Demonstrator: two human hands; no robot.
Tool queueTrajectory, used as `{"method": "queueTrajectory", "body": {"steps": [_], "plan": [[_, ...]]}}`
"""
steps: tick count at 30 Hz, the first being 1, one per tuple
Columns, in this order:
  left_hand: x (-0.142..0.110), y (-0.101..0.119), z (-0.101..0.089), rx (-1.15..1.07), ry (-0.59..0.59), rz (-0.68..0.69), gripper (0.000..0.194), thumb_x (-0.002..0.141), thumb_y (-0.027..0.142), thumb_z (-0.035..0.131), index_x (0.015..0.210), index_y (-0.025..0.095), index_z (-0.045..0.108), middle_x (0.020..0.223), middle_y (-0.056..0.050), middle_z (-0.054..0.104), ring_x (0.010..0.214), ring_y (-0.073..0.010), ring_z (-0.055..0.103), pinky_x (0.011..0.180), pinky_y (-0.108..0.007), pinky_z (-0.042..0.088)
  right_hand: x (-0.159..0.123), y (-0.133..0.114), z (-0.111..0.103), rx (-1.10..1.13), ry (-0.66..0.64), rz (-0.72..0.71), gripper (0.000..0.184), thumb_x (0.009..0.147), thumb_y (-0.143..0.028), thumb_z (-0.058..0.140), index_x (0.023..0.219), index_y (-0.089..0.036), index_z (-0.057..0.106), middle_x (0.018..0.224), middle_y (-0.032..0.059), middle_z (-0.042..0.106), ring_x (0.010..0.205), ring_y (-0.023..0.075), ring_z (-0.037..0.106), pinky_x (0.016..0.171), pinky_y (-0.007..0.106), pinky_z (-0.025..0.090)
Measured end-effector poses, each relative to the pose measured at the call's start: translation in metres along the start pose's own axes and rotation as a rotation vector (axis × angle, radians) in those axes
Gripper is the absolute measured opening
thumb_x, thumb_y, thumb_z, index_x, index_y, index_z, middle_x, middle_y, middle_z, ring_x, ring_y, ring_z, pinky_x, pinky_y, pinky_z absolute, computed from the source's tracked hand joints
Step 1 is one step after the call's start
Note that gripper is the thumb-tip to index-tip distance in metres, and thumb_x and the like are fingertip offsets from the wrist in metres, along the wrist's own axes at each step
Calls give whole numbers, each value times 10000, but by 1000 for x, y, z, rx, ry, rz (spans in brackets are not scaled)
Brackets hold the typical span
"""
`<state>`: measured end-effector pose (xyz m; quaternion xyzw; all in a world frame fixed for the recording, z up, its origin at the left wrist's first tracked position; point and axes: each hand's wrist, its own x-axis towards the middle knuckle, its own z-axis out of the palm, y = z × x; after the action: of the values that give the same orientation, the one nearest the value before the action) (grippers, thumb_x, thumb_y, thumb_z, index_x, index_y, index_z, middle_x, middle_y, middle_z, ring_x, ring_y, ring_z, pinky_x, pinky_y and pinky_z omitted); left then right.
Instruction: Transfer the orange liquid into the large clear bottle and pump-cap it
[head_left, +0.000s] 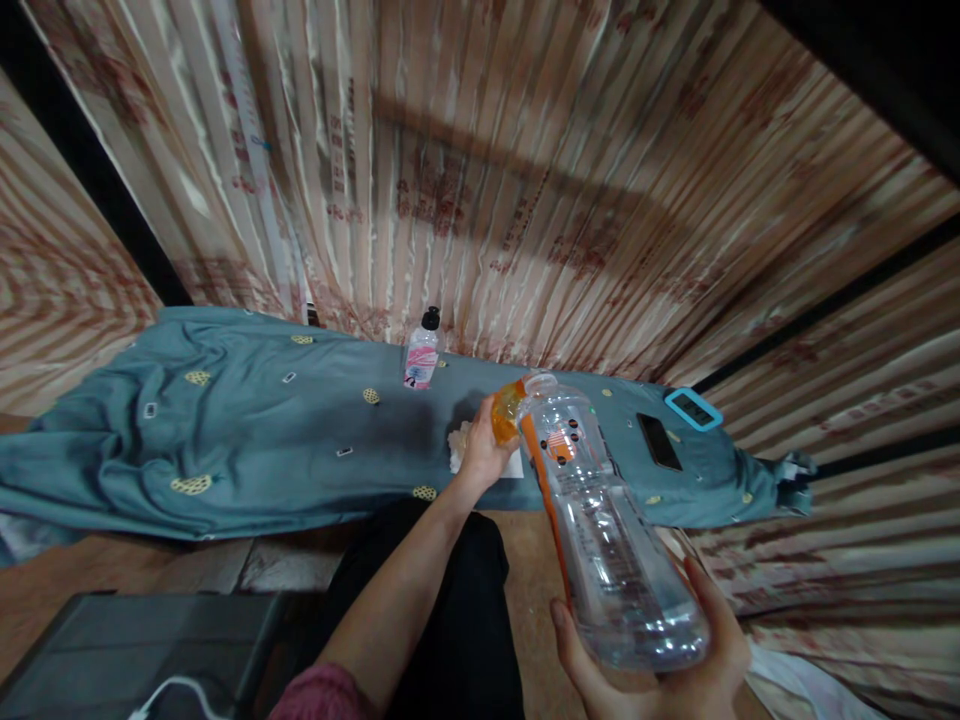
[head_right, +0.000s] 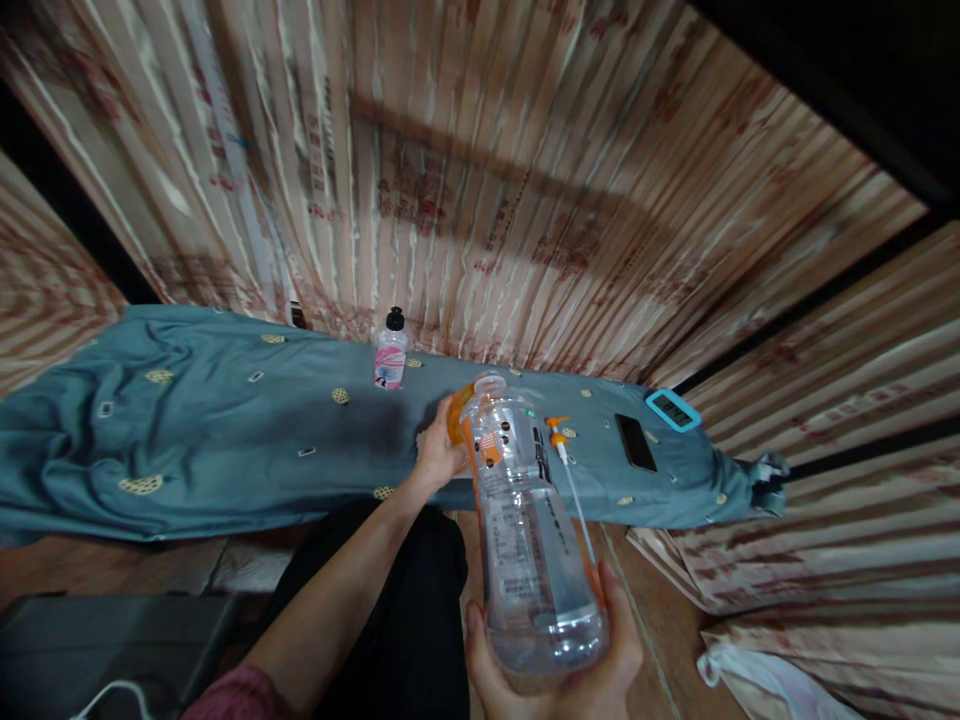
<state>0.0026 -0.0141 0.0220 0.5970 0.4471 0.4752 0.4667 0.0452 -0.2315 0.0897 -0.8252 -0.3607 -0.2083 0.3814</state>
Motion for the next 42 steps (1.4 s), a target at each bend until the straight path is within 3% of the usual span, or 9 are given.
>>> {"method": "queueTrajectory", "body": {"steps": [8, 14, 25, 30, 33, 42], "plan": [[1, -2, 1, -22, -15, 23, 609, 687, 98, 677, 1254, 229, 498, 1054, -30, 699, 1004, -218, 659, 934, -386, 503, 3, 0, 0, 32, -3, -40, 1149, 557, -797, 674, 1397, -52, 432, 1170, 242, 642, 906, 394, 697, 688, 494, 592], [1, -3, 1, -4, -8, 19, 601, 688, 116, 687, 1246, 210, 487, 1094, -40, 687, 1016, -213, 652, 951, -385, 493, 3, 2, 1, 70, -2, -40, 1173, 534, -782, 706, 1402, -44, 426, 1178, 241, 637, 941, 364, 696, 746, 456, 598], [1, -2, 1, -8, 0, 21, 607, 680, 94, 688, 1241, 229, 501, 1067, -31, 688, 1025, -229, 650, 948, -411, 493, 2, -1, -1, 16, 0, -13, 1143, 536, -796, 687, 1410, -104, 438, 1115, 206, 667, 838, 393, 699, 600, 492, 573], [2, -5, 2, -46, -5, 42, 611, 678, 85, 680, 1243, 228, 499, 1078, -31, 684, 1031, -222, 647, 942, -391, 498, 2, -2, -1, 41, -7, 16, 1183, 507, -809, 694, 1412, -94, 431, 1182, 222, 644, 950, 394, 690, 720, 486, 593], [3, -7, 3, -36, 0, 41, 615, 678, 94, 687, 1247, 228, 497, 1095, -31, 682, 1027, -217, 648, 941, -382, 498, 2, -4, -1, 40, -6, 16, 1157, 532, -802, 688, 1420, -111, 423, 1180, 211, 651, 934, 384, 696, 681, 470, 596], [2, -6, 2, -20, 6, 23, 630, 667, 102, 702, 1252, 242, 513, 1032, -21, 695, 1017, -232, 651, 956, -418, 491, 2, -7, -3, 62, -35, 45, 1188, 516, -824, 679, 1423, -103, 416, 1220, 244, 620, 957, 466, 667, 682, 571, 565]]}}
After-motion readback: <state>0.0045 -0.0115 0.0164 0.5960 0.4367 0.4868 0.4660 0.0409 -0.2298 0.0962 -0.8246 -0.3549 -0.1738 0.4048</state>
